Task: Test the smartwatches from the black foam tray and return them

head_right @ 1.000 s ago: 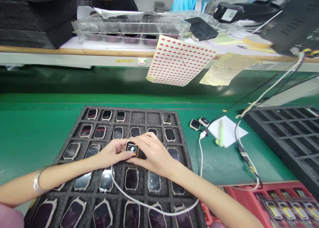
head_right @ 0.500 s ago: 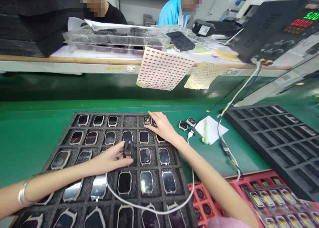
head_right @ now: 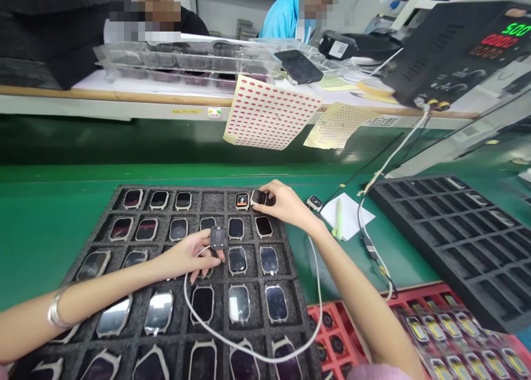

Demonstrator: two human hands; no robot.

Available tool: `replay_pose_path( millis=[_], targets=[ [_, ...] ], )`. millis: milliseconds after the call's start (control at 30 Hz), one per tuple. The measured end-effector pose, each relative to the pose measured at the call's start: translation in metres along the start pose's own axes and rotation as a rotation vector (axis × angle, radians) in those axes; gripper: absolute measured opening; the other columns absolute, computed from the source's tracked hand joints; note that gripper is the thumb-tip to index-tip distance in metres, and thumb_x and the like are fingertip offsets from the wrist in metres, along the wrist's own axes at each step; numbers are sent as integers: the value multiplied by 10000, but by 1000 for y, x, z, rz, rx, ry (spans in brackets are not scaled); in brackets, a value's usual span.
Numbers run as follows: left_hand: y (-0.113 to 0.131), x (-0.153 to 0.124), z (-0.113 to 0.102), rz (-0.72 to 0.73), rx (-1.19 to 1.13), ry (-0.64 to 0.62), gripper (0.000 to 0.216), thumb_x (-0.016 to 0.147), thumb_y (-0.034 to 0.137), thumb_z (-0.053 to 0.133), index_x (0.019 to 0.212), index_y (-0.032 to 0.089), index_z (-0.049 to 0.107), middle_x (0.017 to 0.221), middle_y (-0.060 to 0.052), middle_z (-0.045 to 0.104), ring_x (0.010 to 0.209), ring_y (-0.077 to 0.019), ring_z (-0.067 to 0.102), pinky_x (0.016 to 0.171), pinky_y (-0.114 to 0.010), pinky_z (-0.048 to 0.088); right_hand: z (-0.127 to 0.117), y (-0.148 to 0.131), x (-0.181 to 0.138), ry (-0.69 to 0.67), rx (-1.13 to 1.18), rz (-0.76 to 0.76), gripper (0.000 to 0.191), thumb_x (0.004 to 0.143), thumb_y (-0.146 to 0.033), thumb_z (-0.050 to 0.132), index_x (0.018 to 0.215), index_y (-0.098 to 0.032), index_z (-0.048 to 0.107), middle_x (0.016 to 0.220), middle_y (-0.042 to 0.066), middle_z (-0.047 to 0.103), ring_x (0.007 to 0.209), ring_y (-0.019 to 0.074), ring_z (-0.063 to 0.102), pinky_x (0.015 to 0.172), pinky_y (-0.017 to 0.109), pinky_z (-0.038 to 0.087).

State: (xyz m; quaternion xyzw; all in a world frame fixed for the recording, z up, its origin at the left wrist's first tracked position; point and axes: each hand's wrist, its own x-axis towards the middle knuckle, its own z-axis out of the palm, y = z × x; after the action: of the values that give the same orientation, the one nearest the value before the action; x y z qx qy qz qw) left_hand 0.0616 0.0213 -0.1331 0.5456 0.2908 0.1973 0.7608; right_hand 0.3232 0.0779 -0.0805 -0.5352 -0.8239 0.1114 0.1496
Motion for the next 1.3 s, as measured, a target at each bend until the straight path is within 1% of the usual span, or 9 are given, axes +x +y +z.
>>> replay_pose_path(
  millis=[100, 267, 500, 600, 667, 767, 833, 1033, 1300],
  targets=[
    [-2, -2, -2, 8, -22, -12, 334, 732, 257, 702, 949, 152, 471, 945, -50, 563, 552, -71, 527, 334, -146, 462, 0, -43, -16, 57, 226, -67, 287, 819, -336, 667, 1045, -181, 580, 974, 69, 594, 861, 217, 590, 790, 358, 491],
    [-3, -3, -2, 41, -17, 18, 468, 704, 265, 751, 1073, 153, 487, 878, -30, 568, 529, -74, 522, 349, -157, 465, 27, -90, -40, -92, 269, -160, 391, 796, -165, 679, 1154, -200, 527, 1096, 86, 548, 1033, 249, 539, 891, 417, 472],
    [-6, -7, 2, -5, 26, 129, 393, 825, 470, 602, 1001, 131, 506, 473, 71, 500, 318, -79, 449, 301, -152, 377, 53, -89, -44, -35, 315, -172, 387, 824, -157, 634, 1187, -187, 501, 1181, 122, 520, 1111, 257, 517, 930, 427, 471],
    [-6, -13, 8, -20, 21, 162, 401, 822, 499, 598, 956, 131, 515, 455, 57, 515, 303, -77, 437, 294, -144, 341, 52, -97, -47, -13, 334, -192, 371, 814, -172, 647, 1156, -157, 504, 1142, 128, 580, 1091, 245, 548, 935, 394, 478],
    [-5, -18, 13, -30, 26, 173, 464, 780, 497, 657, 1043, 139, 523, 451, 63, 516, 292, -78, 417, 288, -148, 311, 50, -102, -51, -21, 332, -235, 341, 838, -228, 636, 1143, -144, 509, 1114, 127, 615, 1077, 227, 566, 938, 362, 479],
    [-4, -23, 18, -64, 31, 293, 505, 675, 484, 760, 1018, 156, 587, 466, 57, 520, 284, -61, 354, 281, -155, 247, 50, -101, -56, -45, 279, -299, 367, 881, -340, 596, 1160, -123, 500, 1168, 143, 613, 1126, 205, 550, 987, 338, 442],
    [-5, -24, 20, -63, 28, 336, 496, 634, 471, 790, 987, 168, 620, 404, 82, 432, 281, -61, 313, 282, -162, 222, 51, -98, -59, -52, 242, -290, 407, 884, -376, 590, 1178, -113, 491, 1189, 142, 606, 1145, 198, 537, 998, 321, 430],
    [-6, -20, 21, -76, 38, 297, 492, 635, 470, 781, 968, 145, 622, 460, 55, 497, 286, -38, 282, 294, -157, 204, 57, -93, -62, -35, 355, -254, 436, 840, -330, 663, 1187, -118, 507, 1120, 106, 610, 1055, 172, 576, 948, 260, 458],
    [-1, -8, 9, -29, 25, 178, 478, 726, 492, 704, 957, 96, 569, 565, 43, 514, 310, -24, 326, 288, -152, 210, 59, -87, -52, 11, 477, -222, 392, 797, -262, 715, 1140, -146, 563, 1024, 97, 623, 954, 218, 600, 845, 345, 505]
  ],
)
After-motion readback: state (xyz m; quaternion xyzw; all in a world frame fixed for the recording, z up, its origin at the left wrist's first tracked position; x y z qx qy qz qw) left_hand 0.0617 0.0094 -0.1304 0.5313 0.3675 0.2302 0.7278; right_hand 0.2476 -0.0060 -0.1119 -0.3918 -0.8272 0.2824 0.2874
